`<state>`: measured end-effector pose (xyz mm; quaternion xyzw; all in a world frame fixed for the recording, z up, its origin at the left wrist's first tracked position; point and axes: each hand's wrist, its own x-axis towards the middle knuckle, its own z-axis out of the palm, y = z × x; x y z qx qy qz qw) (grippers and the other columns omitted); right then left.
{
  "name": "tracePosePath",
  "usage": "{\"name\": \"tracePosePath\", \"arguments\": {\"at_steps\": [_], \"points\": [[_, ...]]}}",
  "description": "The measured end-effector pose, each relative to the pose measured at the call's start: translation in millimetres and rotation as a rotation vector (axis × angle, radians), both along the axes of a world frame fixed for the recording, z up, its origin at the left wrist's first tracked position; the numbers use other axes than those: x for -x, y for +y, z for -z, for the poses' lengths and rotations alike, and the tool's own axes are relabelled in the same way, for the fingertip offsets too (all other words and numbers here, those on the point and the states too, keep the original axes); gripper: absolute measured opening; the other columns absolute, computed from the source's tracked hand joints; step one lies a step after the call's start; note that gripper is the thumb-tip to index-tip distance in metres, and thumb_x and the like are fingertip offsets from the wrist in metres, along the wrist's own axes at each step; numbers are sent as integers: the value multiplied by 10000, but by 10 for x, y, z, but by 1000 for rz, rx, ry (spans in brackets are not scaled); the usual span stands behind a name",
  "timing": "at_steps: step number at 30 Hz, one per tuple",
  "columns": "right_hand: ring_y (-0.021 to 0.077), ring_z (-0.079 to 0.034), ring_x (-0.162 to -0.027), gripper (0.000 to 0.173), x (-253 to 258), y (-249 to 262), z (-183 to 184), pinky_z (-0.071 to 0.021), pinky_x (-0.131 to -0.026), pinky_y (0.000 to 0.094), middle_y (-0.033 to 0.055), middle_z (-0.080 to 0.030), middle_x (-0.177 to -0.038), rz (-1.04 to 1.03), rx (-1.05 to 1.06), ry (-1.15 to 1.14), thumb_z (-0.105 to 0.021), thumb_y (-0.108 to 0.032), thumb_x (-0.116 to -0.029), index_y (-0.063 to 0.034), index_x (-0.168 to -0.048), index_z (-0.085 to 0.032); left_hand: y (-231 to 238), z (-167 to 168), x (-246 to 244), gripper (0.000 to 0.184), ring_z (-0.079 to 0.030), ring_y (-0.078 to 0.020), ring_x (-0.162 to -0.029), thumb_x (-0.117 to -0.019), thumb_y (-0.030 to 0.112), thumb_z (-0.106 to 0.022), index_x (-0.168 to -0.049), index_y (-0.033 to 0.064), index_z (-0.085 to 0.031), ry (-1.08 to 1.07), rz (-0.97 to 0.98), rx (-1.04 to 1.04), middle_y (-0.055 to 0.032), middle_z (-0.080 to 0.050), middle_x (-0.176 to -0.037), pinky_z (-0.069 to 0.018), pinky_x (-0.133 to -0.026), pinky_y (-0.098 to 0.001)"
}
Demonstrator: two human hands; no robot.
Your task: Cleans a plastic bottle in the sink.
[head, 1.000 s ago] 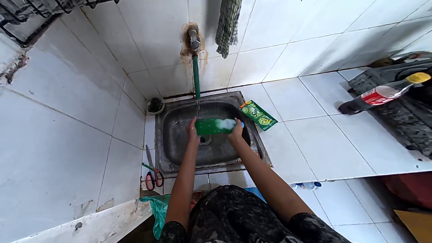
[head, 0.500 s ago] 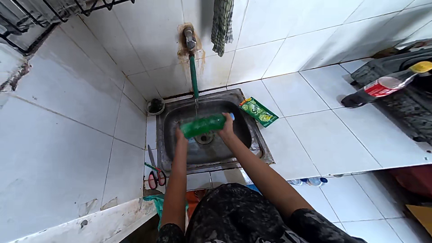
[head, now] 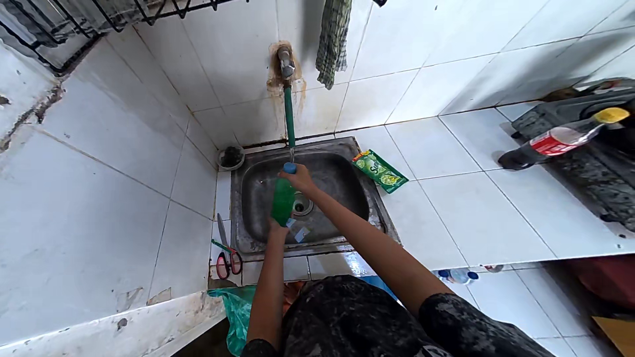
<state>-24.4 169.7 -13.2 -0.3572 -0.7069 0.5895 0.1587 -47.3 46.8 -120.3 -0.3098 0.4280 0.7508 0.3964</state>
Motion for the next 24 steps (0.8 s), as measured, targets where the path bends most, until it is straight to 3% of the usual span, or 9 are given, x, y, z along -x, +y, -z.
{"name": "tracePosePath", "arguments": {"at_steps": [3,5,7,9,12,16,18,21,24], "points": [[206,-626,-935,187,-164,104,232,-517,-859,400,164,-680,-1041,235,238,230,-632,-81,-991,53,-1115,-668,-52,-115,222,458,-587,-279,-967,-1102,387,-305,-1334,32,-478,177,71,17,-189,-571,-1156,-524,-796,-454],[198,-653,-867,176,-270,175,404,-547,-783,380,144,-690,-973,481,463,360,-578,-99,-1010,44,-1089,-642,-33,-243,356,390,-602,-233,-911,-1086,335,-372,-1250,20,-533,325,128,127,-163,-595,-1082,-531,-755,-403],[202,-657,-824,199,-370,235,582,-561,-736,374,141,-671,-955,668,661,492,-498,-127,-1036,27,-1130,-583,6,-433,409,387,-598,-278,-1012,-1065,273,-488,-1287,-33,-567,463,161,212,-222,-609,-1170,-515,-861,-445],[206,-616,-843,248,-475,230,707,-546,-754,384,137,-592,-990,751,780,549,-412,-182,-1073,1,-1207,-512,63,-681,345,372,-591,-324,-1105,-1036,177,-581,-1312,-72,-563,684,218,290,-273,-605,-1233,-494,-950,-471],[219,-590,-942,377,-590,126,818,-522,-828,402,150,-562,-1104,812,891,520,-325,-299,-1109,-19,-1314,-473,203,-944,194,378,-612,-319,-1107,-930,52,-707,-1263,-84,-589,1059,352,308,-271,-623,-1211,-509,-955,-461],[257,-573,-1051,481,-722,37,921,-501,-890,448,183,-544,-1220,925,922,527,-216,-358,-1120,-15,-1369,-443,495,-1098,98,310,-627,-324,-1119,-887,75,-764,-1170,-25,-688,1387,584,280,-229,-650,-1216,-506,-961,-499],[273,-568,-1084,504,-773,45,965,-494,-917,470,201,-537,-1255,988,902,572,-198,-360,-1117,-5,-1385,-436,629,-1211,126,261,-614,-358,-1149,-981,163,-675,-1201,22,-678,1395,811,370,-226,-626,-1261,-493,-963,-552],[255,-581,-976,424,-837,103,853,-515,-850,457,183,-548,-1124,1072,803,647,-272,-313,-1102,5,-1300,-472,774,-1316,255,388,-565,-426,-1257,-1109,252,-391,-1315,0,-603,1275,1194,600,-274,-578,-1352,-451,-1016,-613],[184,-591,-746,240,-859,210,609,-533,-685,376,100,-562,-875,1024,649,623,-403,-215,-1063,-16,-1097,-532,714,-921,456,463,-546,-431,-1285,-1107,270,-425,-1287,-125,-583,1051,1327,704,-340,-570,-1337,-410,-1079,-557]]}}
